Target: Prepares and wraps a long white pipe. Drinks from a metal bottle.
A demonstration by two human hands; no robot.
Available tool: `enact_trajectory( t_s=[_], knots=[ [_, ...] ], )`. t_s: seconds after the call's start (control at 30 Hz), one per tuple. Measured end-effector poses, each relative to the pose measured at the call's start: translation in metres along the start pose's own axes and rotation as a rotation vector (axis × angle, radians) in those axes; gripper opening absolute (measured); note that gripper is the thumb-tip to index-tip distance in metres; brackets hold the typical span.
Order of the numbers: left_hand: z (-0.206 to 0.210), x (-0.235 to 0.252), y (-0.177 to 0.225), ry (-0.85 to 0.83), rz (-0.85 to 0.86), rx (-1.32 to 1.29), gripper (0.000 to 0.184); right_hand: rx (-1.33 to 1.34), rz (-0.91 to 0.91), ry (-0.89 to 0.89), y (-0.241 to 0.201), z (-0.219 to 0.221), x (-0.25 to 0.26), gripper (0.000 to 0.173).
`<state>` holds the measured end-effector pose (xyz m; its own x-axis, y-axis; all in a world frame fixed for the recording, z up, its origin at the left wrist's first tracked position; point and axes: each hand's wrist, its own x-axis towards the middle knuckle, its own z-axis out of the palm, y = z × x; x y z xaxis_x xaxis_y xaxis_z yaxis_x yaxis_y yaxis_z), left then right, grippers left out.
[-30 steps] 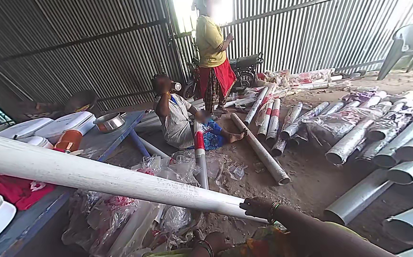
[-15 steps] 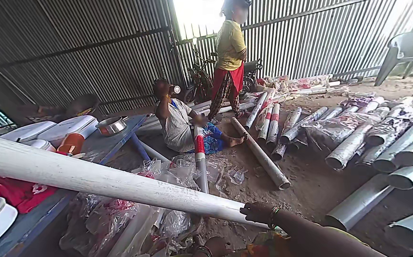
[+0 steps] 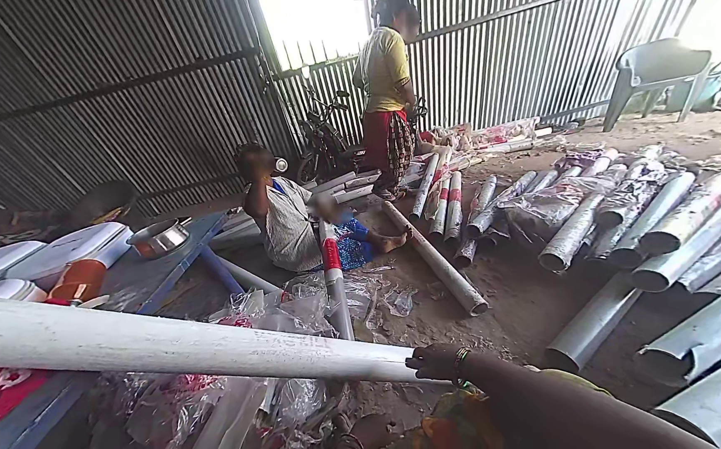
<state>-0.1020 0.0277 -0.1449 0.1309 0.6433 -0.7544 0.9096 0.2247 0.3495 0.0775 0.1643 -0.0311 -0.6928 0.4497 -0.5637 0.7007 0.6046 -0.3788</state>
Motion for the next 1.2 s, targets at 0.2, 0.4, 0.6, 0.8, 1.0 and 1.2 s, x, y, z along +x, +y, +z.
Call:
enact_trajectory(
  t_s=[0.2, 0.4, 0.6, 0.8, 1.0, 1.2],
  knots=[
    [0.000, 0.000, -0.001, 0.000, 0.004, 0.029, 0.050, 0.003, 0.001, -0.014, -0.002, -0.001, -0.002, 0.049],
    [-0.001, -0.007, 0.001, -0.012, -0.013, -0.017, 0.050, -0.010, -0.010, -0.012, -0.002, -0.002, -0.003, 0.048],
    [0.000, -0.005, -0.002, 0.060, 0.020, -0.107, 0.054, -0.002, -0.003, 0.007, -0.001, -0.001, -0.001, 0.048],
    [-0.004, -0.022, 0.012, 0.381, 0.222, -0.675, 0.055, 0.127, -0.099, 0.101, 0.000, 0.009, 0.004, 0.050],
    [-0.006, -0.047, 0.047, 0.525, 0.327, -1.164, 0.049, 0.088, -0.156, 0.093, -0.027, 0.031, -0.005, 0.067],
    [-0.004, -0.049, 0.045, 0.587, 0.350, -1.306, 0.041, 0.129, -0.195, 0.096, -0.026, 0.036, 0.001, 0.073]
  ],
)
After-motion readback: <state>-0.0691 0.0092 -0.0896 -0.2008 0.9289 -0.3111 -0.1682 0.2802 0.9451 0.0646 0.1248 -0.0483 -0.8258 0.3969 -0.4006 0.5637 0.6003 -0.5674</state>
